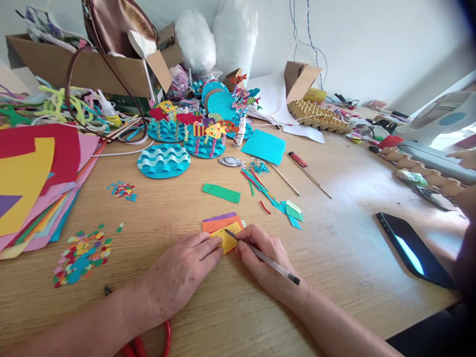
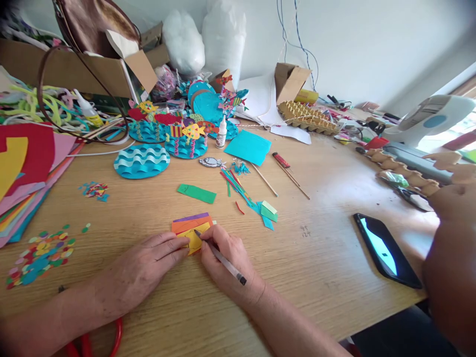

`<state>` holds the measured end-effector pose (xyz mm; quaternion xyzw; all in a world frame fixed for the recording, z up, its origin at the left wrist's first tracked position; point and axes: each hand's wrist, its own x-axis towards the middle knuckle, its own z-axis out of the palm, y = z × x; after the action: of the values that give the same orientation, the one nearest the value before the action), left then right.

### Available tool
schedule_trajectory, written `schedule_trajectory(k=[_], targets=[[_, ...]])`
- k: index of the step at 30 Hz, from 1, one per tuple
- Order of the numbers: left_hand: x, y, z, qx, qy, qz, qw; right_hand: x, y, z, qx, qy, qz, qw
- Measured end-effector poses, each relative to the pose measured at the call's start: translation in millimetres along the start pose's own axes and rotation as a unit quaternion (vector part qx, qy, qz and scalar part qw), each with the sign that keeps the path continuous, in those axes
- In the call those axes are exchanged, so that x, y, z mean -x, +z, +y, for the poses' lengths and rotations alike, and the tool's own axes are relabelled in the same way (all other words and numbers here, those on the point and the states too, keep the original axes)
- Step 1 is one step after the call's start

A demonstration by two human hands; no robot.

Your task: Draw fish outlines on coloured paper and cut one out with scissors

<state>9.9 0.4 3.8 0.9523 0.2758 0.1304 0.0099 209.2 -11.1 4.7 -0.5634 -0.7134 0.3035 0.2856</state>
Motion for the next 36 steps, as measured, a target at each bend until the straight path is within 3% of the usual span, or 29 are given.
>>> schedule_trajectory(k=[36], targets=[[0.2, -0.9, 1.2, 0.002, 0.002, 0.011, 1.000, 1.9, 0.5, 4.0, -0.008, 0.005, -0.001, 1.000]])
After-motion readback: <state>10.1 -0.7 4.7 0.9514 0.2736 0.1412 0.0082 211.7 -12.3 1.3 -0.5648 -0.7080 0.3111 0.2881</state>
